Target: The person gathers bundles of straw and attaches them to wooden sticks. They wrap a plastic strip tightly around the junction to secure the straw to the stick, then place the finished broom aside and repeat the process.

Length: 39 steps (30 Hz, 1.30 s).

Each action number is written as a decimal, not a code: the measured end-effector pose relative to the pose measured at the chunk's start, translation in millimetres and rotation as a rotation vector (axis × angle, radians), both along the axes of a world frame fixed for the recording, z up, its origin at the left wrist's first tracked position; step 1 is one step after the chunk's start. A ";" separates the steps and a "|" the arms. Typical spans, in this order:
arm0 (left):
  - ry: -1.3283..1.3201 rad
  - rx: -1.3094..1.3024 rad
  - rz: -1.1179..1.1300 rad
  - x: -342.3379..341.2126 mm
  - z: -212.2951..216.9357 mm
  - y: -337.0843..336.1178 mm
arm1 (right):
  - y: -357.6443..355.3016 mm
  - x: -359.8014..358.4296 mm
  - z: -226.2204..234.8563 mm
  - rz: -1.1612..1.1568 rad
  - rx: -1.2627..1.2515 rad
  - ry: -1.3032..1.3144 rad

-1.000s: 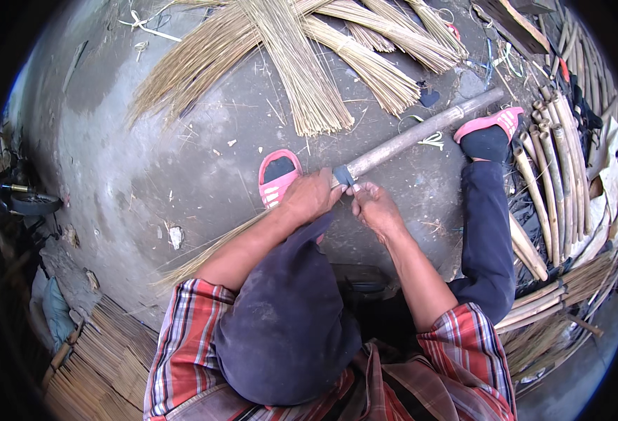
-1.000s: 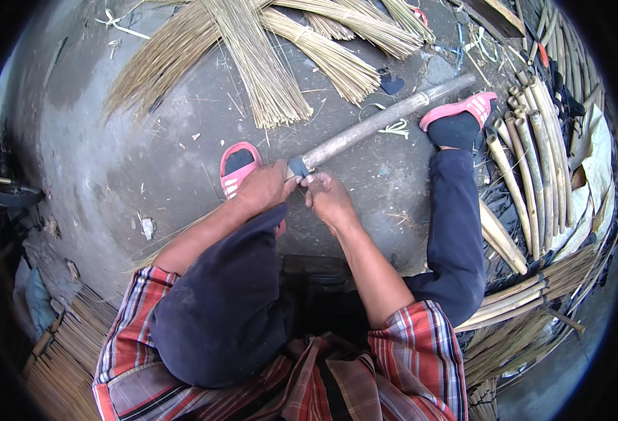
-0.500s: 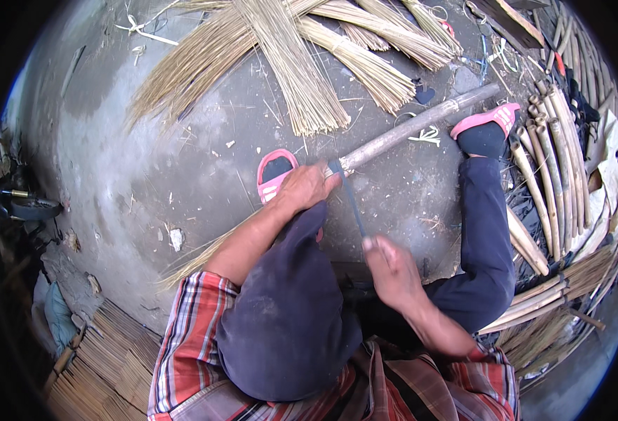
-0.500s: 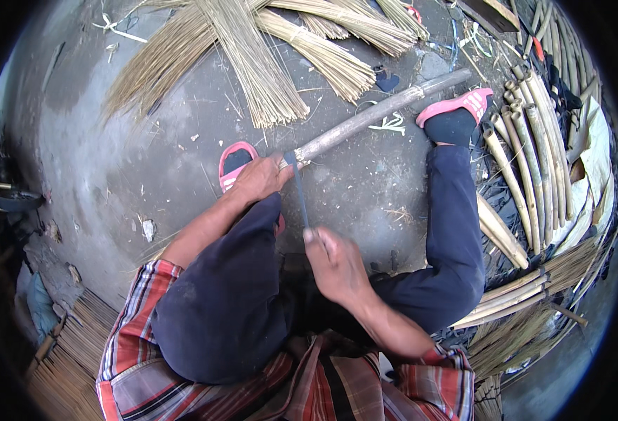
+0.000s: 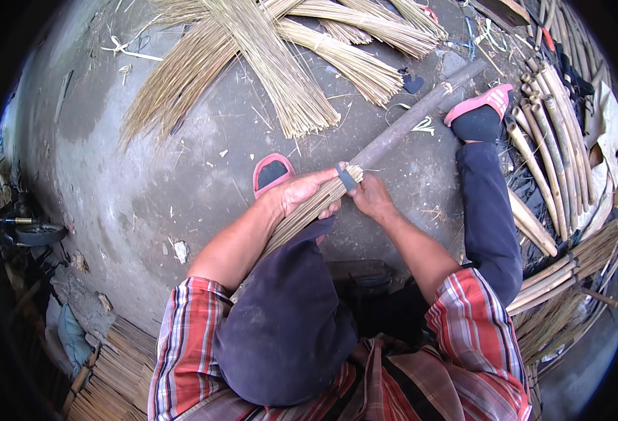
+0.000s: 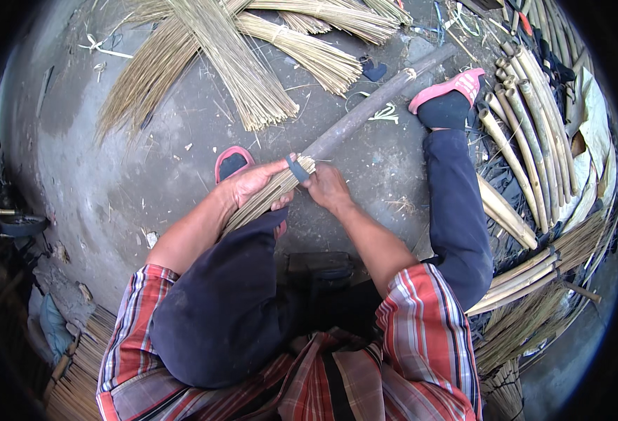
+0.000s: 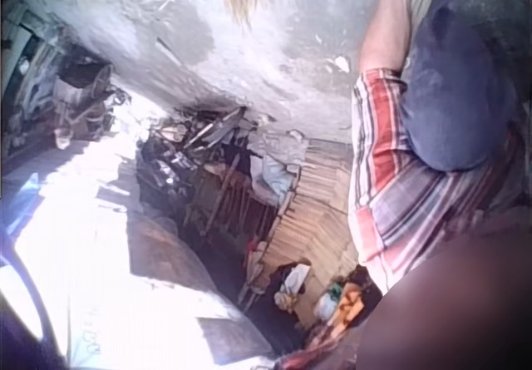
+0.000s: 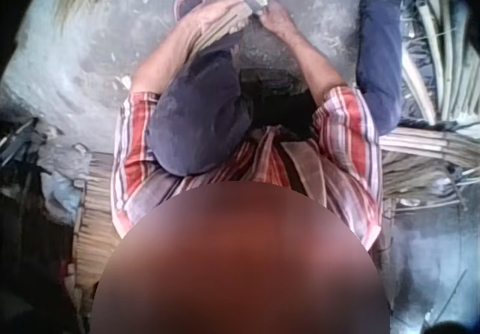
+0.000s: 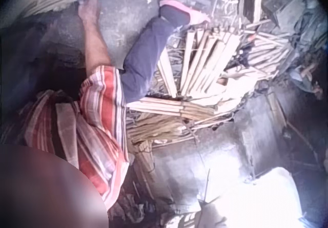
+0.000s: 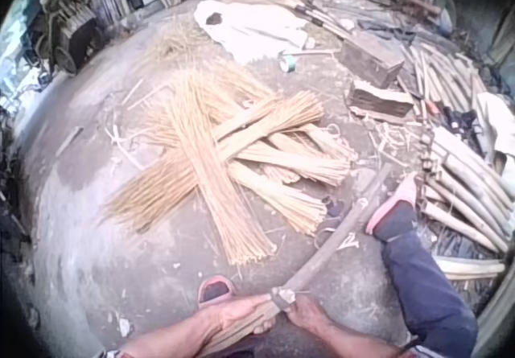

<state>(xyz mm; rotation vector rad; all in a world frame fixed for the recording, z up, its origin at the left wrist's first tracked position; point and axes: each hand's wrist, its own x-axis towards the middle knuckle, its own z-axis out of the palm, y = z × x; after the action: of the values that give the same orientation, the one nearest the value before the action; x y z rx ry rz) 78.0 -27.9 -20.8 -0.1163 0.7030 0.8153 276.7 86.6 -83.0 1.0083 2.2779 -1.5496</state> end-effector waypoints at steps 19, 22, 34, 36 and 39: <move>1.401 0.256 -0.259 28.7 -1.9 -5.9 | 66.0 -81.5 94.4 0.682 0.514 -0.081; 1.388 0.251 -0.251 29.7 -7.7 -8.3 | 69.6 -83.7 93.2 0.718 0.539 -0.019; 0.832 -0.055 0.042 23.6 -28.9 -9.7 | 0.4 0.2 74.7 -0.002 0.084 0.150; 0.834 -0.065 0.060 24.9 -27.5 -6.3 | -21.3 2.8 65.6 -0.089 0.086 0.101; 0.959 -0.036 0.016 27.9 -23.3 -2.4 | -35.0 2.4 62.6 -0.246 -0.001 0.020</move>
<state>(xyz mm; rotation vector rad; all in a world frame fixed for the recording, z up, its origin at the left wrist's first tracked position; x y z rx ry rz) 106.0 -30.3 -44.1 0.2609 1.6177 0.8586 279.1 51.6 -20.3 1.3215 2.2344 -1.6575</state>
